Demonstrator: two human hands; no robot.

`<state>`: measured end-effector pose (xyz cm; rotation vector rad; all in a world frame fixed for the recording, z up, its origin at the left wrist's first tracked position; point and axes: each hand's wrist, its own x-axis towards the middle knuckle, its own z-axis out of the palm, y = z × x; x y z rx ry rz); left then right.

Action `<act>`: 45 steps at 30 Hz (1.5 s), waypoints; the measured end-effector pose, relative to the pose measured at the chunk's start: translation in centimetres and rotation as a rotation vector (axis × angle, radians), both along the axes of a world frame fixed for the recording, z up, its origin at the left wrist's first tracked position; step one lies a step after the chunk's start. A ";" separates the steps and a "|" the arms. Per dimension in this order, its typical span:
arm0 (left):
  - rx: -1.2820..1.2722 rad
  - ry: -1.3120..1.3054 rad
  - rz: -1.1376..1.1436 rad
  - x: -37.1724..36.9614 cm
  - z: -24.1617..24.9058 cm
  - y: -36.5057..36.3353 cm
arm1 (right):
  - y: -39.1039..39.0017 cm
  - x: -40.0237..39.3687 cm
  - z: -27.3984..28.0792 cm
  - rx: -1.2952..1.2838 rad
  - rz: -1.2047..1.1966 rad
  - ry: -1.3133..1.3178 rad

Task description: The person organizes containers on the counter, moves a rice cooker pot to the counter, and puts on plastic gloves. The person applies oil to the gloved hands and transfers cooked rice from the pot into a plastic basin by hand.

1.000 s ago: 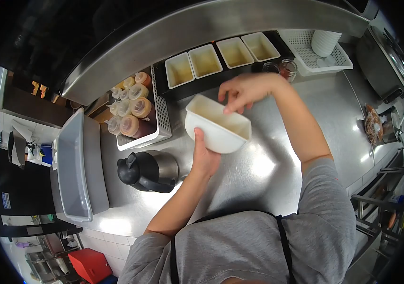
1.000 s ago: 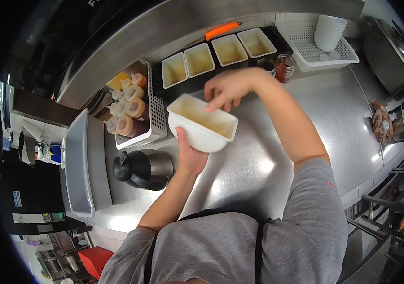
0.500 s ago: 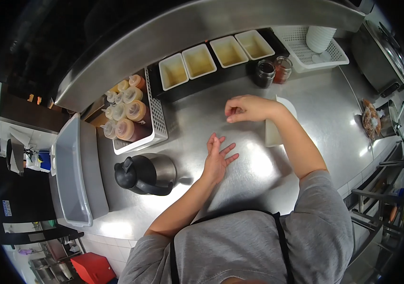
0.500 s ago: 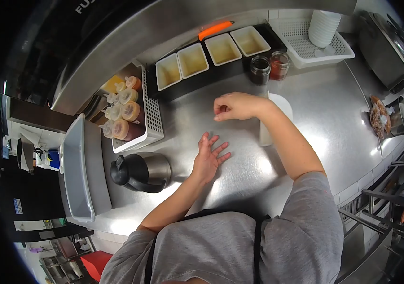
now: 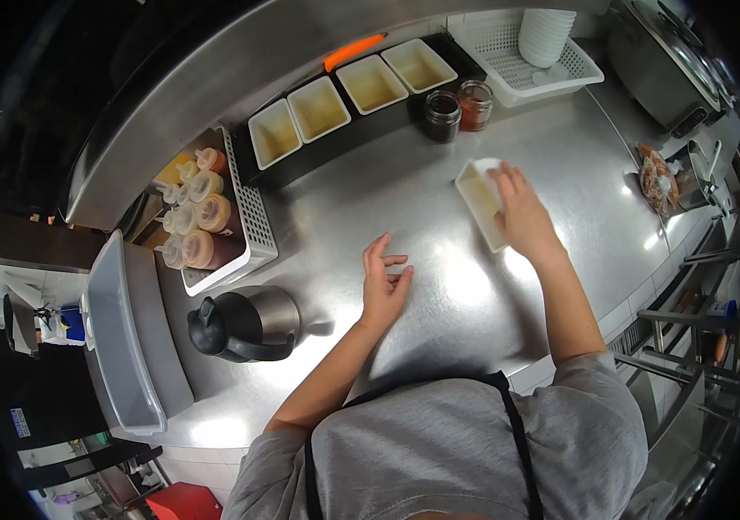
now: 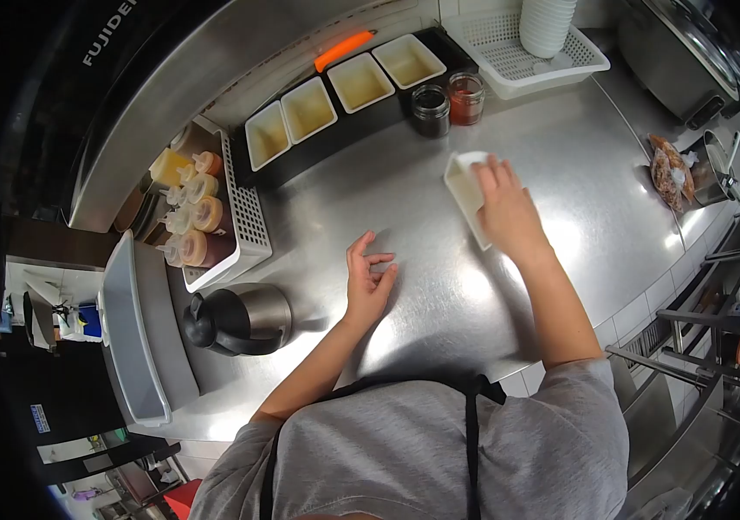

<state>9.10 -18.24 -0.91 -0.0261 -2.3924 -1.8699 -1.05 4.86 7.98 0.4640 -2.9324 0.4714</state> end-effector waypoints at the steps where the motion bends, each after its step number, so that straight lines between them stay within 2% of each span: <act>1: 0.001 0.003 0.001 0.0 -0.1 0.1 | 0.9 -1.1 0.7 0.001 0.001 0.003; 3: -0.002 0.004 0.005 0.1 -0.1 0.0 | 3.0 -3.8 3.3 -0.400 -0.095 -0.396; 5: -0.035 0.026 -0.001 0.1 -0.1 0.0 | 4.0 -6.3 4.7 -0.520 0.104 -0.130; 9: -0.065 0.032 -0.012 0.0 -0.1 0.0 | 2.1 -15.7 6.8 -0.461 0.084 0.415; 11: -0.074 0.041 -0.013 0.0 -0.1 0.0 | 0.6 -21.7 6.4 -0.367 -0.040 0.470; 13: -0.087 0.052 -0.009 0.0 0.0 0.0 | -0.7 -26.1 4.9 -0.366 -0.028 0.508; 17: -0.066 0.062 -0.011 0.0 0.0 -0.1 | -3.7 -28.7 3.4 -0.221 -0.112 0.410; 19: -0.055 0.065 -0.010 -0.1 0.1 -0.2 | -4.4 -29.3 4.1 -0.161 -0.080 0.219; 23: -0.062 0.055 -0.010 0.0 0.3 -0.1 | -3.5 -31.3 3.4 -0.203 -0.179 0.230; 25: -0.065 0.063 -0.013 -0.1 0.3 0.0 | -3.1 -31.7 2.8 -0.309 -0.139 0.051; 26: -0.065 0.068 -0.013 -0.1 0.2 0.0 | -2.9 -31.8 2.4 -0.310 -0.141 0.053; 29: -0.075 0.071 -0.013 0.0 0.1 -0.1 | -2.9 -29.9 2.1 -0.290 -0.249 0.207; 31: -0.078 0.078 -0.024 -0.1 0.1 -0.1 | -1.8 -29.2 2.0 -0.557 -0.204 0.463; 32: -0.078 0.076 -0.016 -0.1 0.1 -0.1 | -0.8 -28.2 1.6 -0.589 -0.133 0.527; 34: -0.067 0.079 -0.023 -0.1 0.0 0.0 | 0.6 -23.0 1.5 -0.496 -0.066 0.761; 36: -0.066 0.085 0.013 -0.1 -0.3 0.1 | 2.7 -14.8 1.3 -0.470 -0.138 0.659; 38: -0.058 0.114 -0.006 -0.2 -0.9 0.0 | 7.2 -7.6 -2.3 -0.325 -0.240 0.680; 40: -0.053 0.113 0.023 -0.2 -0.5 0.2 | 11.2 1.6 -5.9 -0.247 -0.372 0.444; 41: -0.042 0.117 -0.027 -0.1 -0.6 0.2 | 11.8 6.4 -7.2 -0.332 -0.454 0.270; 43: -0.059 0.165 0.021 -0.3 -1.1 0.3 | 12.0 14.9 -9.5 -0.062 -0.429 0.125; 45: -0.108 0.174 -0.018 -0.1 -0.6 0.5 | 10.3 19.3 -9.3 -0.082 -0.422 0.063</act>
